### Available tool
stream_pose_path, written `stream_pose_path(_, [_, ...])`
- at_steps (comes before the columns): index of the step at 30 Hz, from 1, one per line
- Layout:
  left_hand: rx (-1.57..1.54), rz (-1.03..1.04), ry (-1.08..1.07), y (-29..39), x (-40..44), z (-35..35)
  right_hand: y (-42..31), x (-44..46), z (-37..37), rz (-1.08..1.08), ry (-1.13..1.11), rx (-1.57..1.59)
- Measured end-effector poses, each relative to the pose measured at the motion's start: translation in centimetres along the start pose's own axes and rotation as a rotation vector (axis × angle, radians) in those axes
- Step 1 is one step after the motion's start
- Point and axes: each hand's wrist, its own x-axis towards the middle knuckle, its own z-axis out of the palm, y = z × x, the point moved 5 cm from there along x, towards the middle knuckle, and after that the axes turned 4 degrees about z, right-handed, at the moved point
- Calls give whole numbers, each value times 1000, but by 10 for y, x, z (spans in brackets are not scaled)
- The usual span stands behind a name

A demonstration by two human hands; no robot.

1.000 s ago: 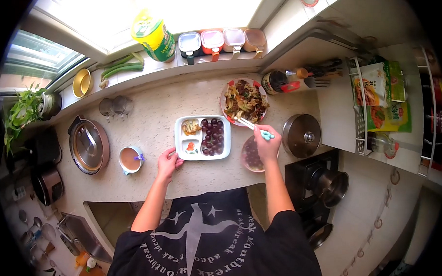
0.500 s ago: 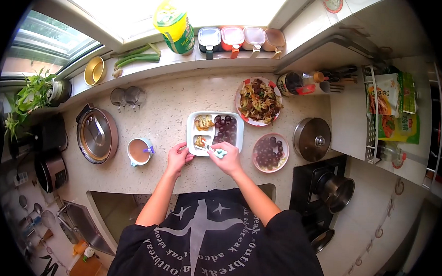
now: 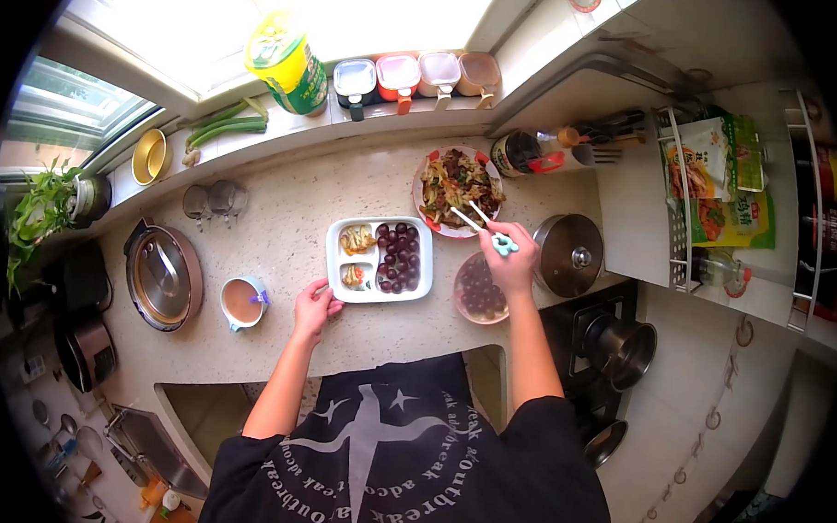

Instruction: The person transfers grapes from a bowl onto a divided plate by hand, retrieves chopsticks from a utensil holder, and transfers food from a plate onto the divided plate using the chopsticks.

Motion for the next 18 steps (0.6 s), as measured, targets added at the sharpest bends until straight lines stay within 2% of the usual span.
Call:
stream_pose_path(7, [1,3,9,1,0,1,-10,15,25,-161,-192,-163])
stream_pose_path(11, [-5,4,11,0,0,0,-1,30,25,-185,-330,-203])
stream_pose_path(18, [3,-6,17,1,-1,1,10,54,33,-252,-405,-215])
